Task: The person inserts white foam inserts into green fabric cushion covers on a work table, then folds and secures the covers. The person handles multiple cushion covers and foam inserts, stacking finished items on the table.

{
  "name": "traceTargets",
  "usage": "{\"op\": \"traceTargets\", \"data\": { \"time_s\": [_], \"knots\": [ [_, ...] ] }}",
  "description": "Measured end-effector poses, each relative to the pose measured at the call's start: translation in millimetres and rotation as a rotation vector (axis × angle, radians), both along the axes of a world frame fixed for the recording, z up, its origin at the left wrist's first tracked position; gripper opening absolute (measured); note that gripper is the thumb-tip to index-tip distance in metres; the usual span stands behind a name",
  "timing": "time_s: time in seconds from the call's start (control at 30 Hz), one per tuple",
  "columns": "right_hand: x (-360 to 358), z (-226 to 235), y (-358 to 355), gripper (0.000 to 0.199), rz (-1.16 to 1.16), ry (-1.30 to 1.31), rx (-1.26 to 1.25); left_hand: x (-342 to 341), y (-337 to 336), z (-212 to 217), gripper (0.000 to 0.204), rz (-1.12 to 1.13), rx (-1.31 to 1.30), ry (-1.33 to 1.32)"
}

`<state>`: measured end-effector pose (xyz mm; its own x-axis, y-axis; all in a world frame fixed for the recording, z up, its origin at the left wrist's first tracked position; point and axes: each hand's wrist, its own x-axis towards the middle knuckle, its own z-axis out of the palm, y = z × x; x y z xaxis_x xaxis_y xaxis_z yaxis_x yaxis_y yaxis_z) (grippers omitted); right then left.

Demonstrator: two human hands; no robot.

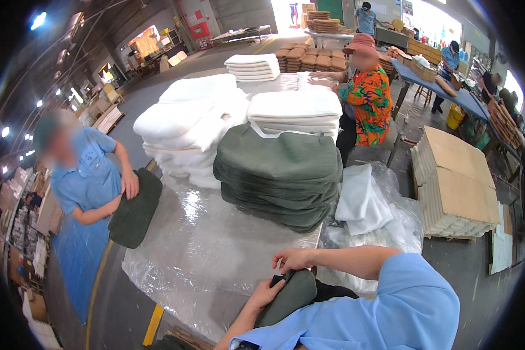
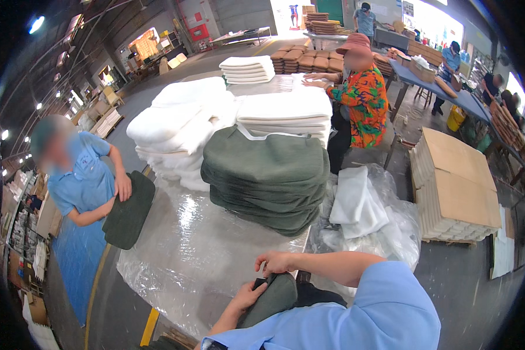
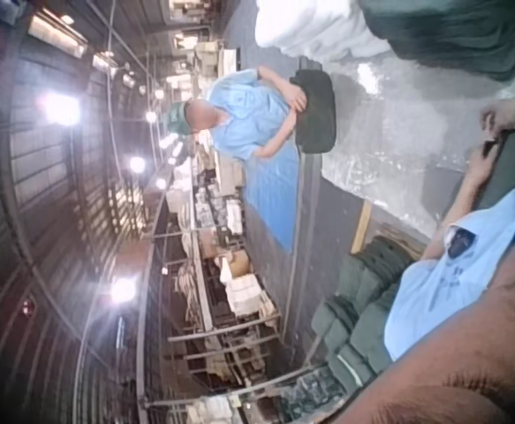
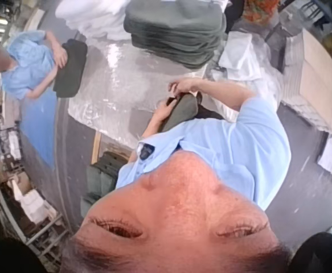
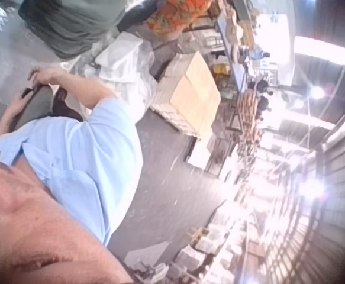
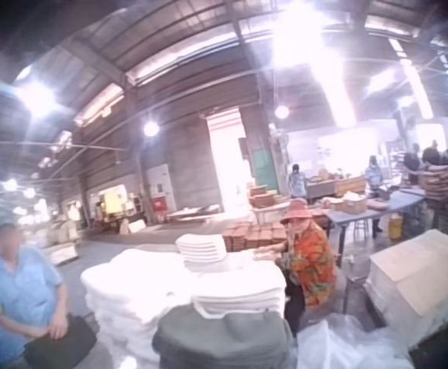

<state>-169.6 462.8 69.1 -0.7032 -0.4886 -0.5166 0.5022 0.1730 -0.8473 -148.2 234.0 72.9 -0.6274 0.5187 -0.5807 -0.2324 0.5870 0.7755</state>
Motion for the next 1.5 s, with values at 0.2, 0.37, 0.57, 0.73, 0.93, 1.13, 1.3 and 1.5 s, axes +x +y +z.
{"op": "traceTargets", "data": {
  "time_s": [0.2, 0.37, 0.57, 0.73, 0.93, 1.13, 1.3, 1.5],
  "knots": [
    [3.3, 2.1, -3.4, 0.031, -0.072, 0.203, 0.084, -15.9, 5.8, -21.3, 0.031, -0.114, 0.182, 0.038],
    [-15.8, 11.1, 10.1, 0.028, -0.16, 0.34, 0.232, -30.5, 27.2, -29.2, 0.019, 0.019, 0.319, 0.084],
    [0.1, -5.5, 44.6, 0.03, -0.569, 0.113, 0.113, -28.0, 28.9, -34.4, 0.023, 0.034, 0.202, 0.304],
    [82.3, -62.2, 70.4, 0.04, -0.621, -0.112, 0.066, -22.8, 6.9, -19.0, 0.037, -0.121, -0.049, 0.247],
    [84.3, -51.4, 3.1, 0.047, -0.652, 0.316, -0.244, -16.9, -0.2, -38.1, 0.045, 0.22, 0.273, -0.052],
    [86.3, -57.5, 4.8, 0.052, -0.739, 0.459, 0.079, -21.3, 9.0, -33.9, 0.048, 0.18, 0.19, -0.028],
    [96.3, -38.9, 5.6, 0.048, -0.828, 0.217, 0.126, -9.7, 22.7, -41.9, 0.043, 0.112, 0.06, 0.277],
    [120.9, -74.9, 9.7, 0.03, -1.146, -0.17, -0.439, -20.1, 40.5, -32.5, 0.041, -0.138, -0.141, 0.547]
  ]
}}
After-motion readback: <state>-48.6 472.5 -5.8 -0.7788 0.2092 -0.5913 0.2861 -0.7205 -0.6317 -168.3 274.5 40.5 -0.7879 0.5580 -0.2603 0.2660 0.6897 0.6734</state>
